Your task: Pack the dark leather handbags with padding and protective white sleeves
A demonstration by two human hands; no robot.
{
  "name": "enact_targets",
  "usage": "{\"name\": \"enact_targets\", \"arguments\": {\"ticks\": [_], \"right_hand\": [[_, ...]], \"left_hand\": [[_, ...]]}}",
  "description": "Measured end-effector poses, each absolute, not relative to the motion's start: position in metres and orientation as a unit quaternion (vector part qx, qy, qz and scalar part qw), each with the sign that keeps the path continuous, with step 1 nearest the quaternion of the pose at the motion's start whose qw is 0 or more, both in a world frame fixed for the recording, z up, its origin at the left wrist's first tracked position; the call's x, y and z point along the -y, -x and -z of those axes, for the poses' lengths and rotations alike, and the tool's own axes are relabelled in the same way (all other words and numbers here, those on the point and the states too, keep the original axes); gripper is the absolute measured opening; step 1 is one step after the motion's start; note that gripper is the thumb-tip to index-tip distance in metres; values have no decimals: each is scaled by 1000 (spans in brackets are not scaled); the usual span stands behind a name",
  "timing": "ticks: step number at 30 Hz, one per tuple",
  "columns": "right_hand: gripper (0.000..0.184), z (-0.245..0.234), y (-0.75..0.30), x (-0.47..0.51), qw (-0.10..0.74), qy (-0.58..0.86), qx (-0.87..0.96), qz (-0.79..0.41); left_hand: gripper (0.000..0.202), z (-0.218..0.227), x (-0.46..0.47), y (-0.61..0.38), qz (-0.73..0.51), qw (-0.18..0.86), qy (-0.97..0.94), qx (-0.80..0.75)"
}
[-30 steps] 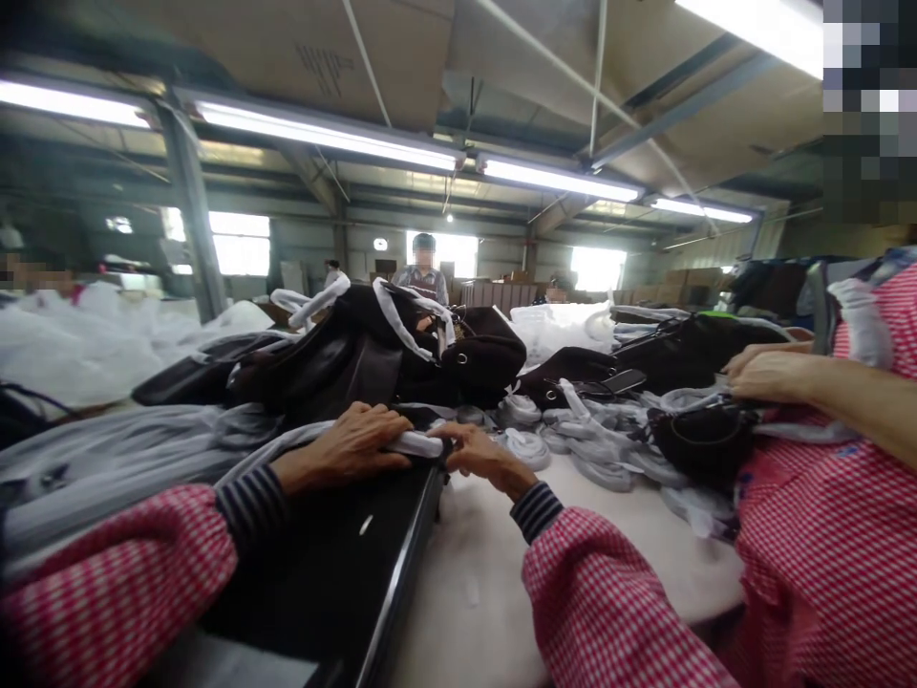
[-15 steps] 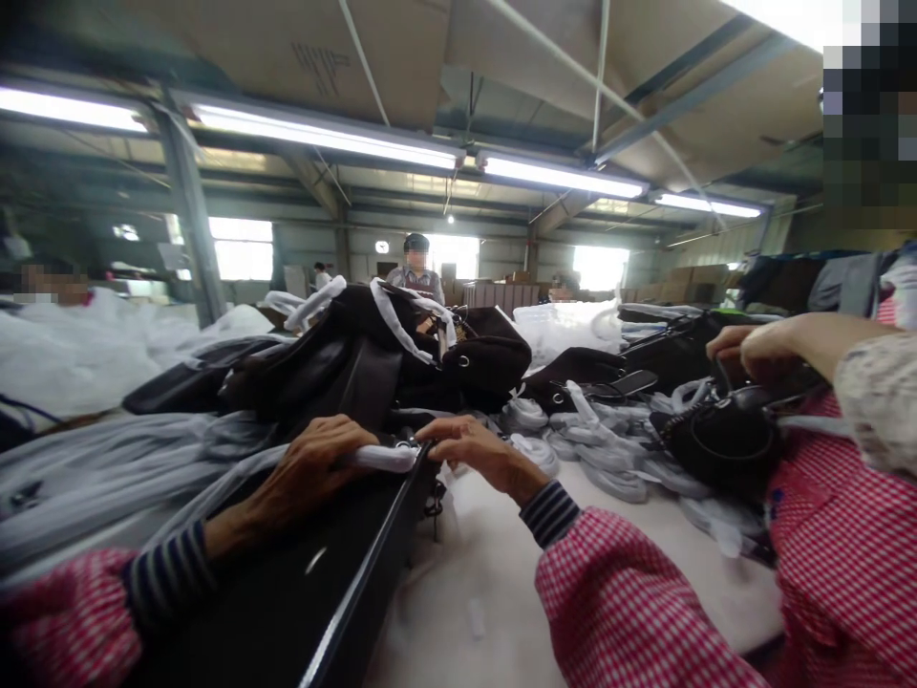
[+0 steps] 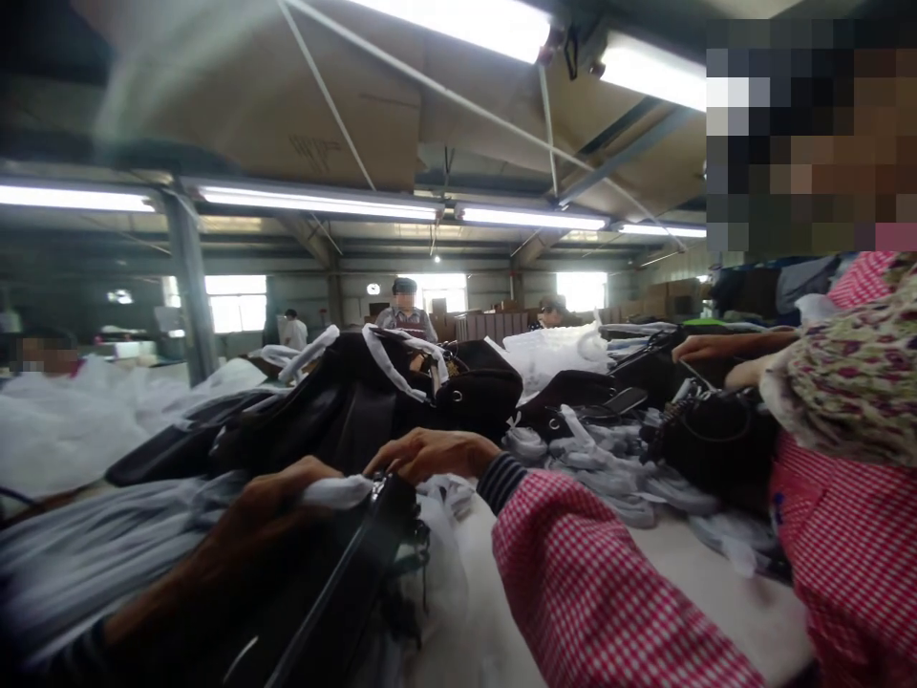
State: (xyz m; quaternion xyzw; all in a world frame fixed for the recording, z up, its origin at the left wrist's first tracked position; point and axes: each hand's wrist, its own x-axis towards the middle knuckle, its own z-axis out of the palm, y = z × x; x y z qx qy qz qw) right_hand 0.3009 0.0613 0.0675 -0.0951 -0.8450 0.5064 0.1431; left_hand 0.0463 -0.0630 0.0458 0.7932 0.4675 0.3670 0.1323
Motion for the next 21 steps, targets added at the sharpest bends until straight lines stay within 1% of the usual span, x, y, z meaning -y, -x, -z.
{"name": "enact_targets", "arguments": {"ticks": [2,4,7,9,12,13,15,17,19,21], "right_hand": [[33,-73,-297,-64,153,136,846,-492],[28,-76,-298,-66,222,183,834,-471],[29,-81,-304,-68,346,230,807,-419],[32,-86,-308,-63,389,241,796,-396],[34,-83,-306,-36,387,246,811,-363],[33,-77,-305,-21,382,250,826,-330],[29,-61,-302,14,367,261,864,-225],[25,-40,-303,52,342,264,893,-129],[20,-24,-310,89,323,234,908,-125],[18,-17,-324,122,308,184,920,-156]], "left_hand": [[37,-51,67,-43,-361,141,-778,-494],[42,-55,71,-36,-357,135,-758,-529],[44,-58,70,-21,-347,113,-747,-555],[43,-57,65,-14,-338,87,-750,-561],[39,-49,52,-10,-317,20,-755,-574],[37,-44,47,-9,-308,-4,-754,-580],[33,-34,37,-8,-291,-41,-747,-597],[32,-23,28,-4,-279,-59,-732,-619],[30,-13,22,2,-274,-65,-717,-638],[28,-7,18,10,-272,-70,-701,-656]]}}
